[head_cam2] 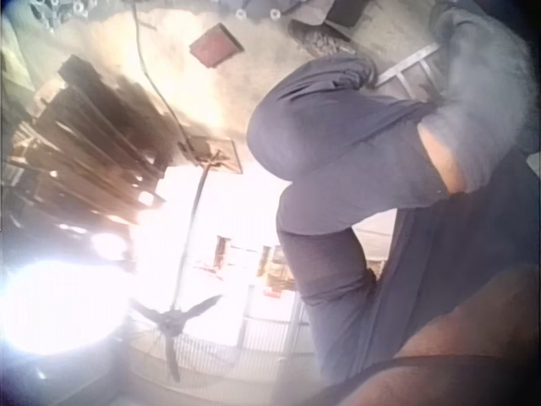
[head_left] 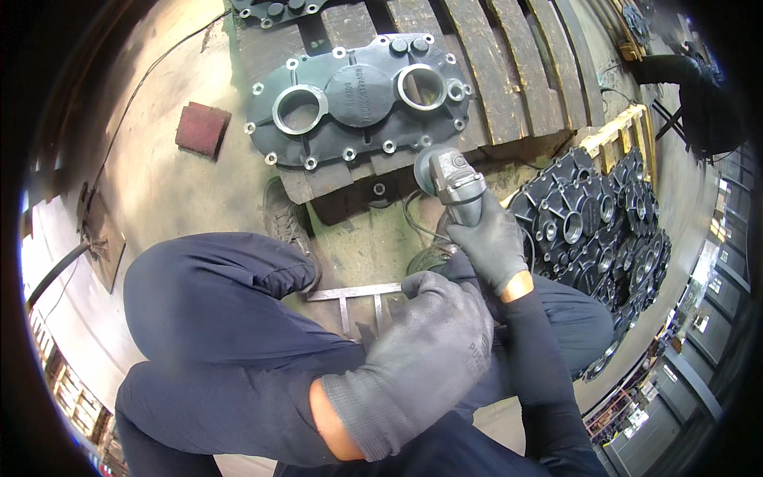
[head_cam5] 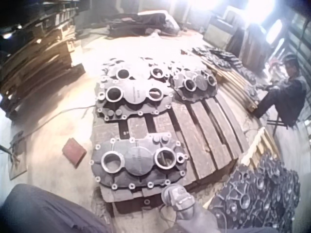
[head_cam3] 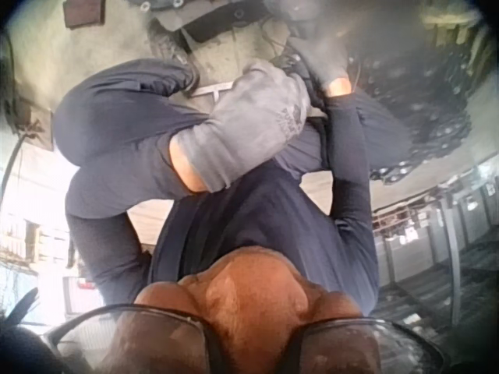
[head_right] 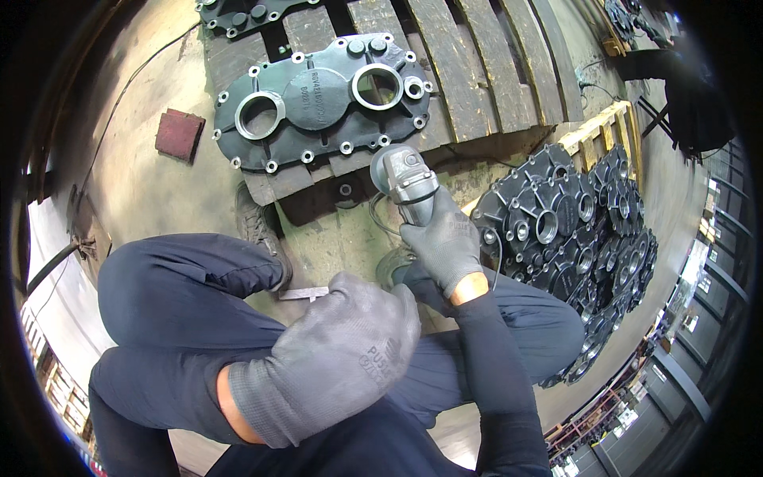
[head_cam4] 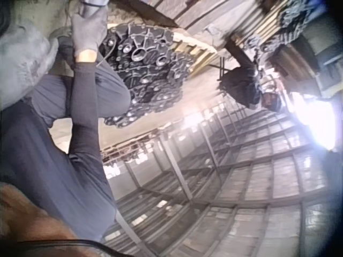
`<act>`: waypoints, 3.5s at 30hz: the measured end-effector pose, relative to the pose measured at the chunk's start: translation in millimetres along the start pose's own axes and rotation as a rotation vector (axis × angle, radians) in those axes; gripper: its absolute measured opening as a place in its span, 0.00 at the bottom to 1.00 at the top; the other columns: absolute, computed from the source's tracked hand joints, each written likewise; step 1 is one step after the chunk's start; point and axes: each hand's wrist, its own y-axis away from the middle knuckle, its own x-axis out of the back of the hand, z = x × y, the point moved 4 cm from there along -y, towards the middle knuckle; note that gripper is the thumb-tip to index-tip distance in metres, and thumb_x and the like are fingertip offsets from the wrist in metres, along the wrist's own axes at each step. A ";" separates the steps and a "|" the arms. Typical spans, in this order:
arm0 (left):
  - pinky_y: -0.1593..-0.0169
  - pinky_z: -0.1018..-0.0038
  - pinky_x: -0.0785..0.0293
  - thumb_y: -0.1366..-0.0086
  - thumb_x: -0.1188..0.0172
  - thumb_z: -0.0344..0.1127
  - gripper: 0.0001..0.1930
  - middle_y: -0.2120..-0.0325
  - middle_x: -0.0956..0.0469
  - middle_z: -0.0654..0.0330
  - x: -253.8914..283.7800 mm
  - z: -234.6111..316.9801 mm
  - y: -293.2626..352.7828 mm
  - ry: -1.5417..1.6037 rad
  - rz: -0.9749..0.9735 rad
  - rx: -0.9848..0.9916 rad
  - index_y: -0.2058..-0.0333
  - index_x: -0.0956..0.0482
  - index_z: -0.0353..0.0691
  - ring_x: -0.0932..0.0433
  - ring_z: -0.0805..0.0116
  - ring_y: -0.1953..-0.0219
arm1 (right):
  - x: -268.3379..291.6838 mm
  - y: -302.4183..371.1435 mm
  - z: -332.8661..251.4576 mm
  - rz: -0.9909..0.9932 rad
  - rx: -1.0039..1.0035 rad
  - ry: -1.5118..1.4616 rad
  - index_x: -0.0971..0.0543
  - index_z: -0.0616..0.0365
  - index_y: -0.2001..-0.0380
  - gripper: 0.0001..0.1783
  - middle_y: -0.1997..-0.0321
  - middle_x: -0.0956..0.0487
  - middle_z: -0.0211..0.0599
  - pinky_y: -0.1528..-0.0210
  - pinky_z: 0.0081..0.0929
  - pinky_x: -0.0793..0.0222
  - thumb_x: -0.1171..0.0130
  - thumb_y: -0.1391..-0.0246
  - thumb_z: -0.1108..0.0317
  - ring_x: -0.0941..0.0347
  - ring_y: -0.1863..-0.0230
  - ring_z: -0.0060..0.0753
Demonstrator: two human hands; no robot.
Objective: The person uses a handheld angle grinder to smooth the surfaces and edges of metal engine parts placed on a wooden pallet. They reposition the parts as needed and continue grinding different sections.
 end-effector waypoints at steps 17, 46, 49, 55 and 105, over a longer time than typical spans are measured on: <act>0.77 0.74 0.29 0.41 0.35 0.34 0.06 0.79 0.31 0.63 -1.8 -6.9 15.1 -0.029 0.049 0.024 0.70 0.20 0.38 0.24 0.70 0.74 | 1.8 -21.1 -39.4 0.021 0.037 0.098 0.23 0.63 0.49 0.29 0.52 0.13 0.63 0.41 0.55 0.22 0.30 0.50 0.57 0.15 0.47 0.67; 0.72 0.68 0.29 0.39 0.36 0.36 0.13 0.76 0.25 0.60 13.6 0.2 -32.4 -0.013 -0.039 -0.035 0.61 0.17 0.31 0.23 0.67 0.73 | 53.3 -57.2 36.7 0.133 -0.015 0.054 0.21 0.67 0.48 0.34 0.52 0.13 0.67 0.42 0.55 0.21 0.28 0.53 0.53 0.15 0.48 0.69; 0.71 0.68 0.29 0.40 0.37 0.37 0.12 0.76 0.25 0.60 8.2 -3.0 -31.3 -0.045 0.059 -0.059 0.63 0.17 0.34 0.23 0.66 0.71 | 56.3 -68.3 31.1 0.120 -0.031 0.073 0.21 0.67 0.49 0.34 0.52 0.13 0.67 0.41 0.55 0.21 0.28 0.53 0.53 0.15 0.47 0.69; 0.68 0.67 0.29 0.39 0.38 0.37 0.11 0.76 0.28 0.60 9.4 0.0 -33.6 -0.065 0.071 -0.017 0.64 0.19 0.35 0.24 0.64 0.70 | 58.5 -64.9 42.6 0.121 -0.041 0.077 0.19 0.66 0.45 0.37 0.51 0.12 0.66 0.41 0.53 0.21 0.25 0.55 0.52 0.14 0.46 0.67; 0.67 0.67 0.25 0.39 0.35 0.35 0.11 0.73 0.24 0.59 2.8 17.7 -14.4 0.029 -0.063 -0.058 0.62 0.17 0.33 0.19 0.64 0.70 | 59.7 -24.5 49.3 0.160 -0.091 -0.009 0.19 0.69 0.45 0.39 0.51 0.12 0.68 0.40 0.52 0.20 0.25 0.54 0.50 0.14 0.46 0.68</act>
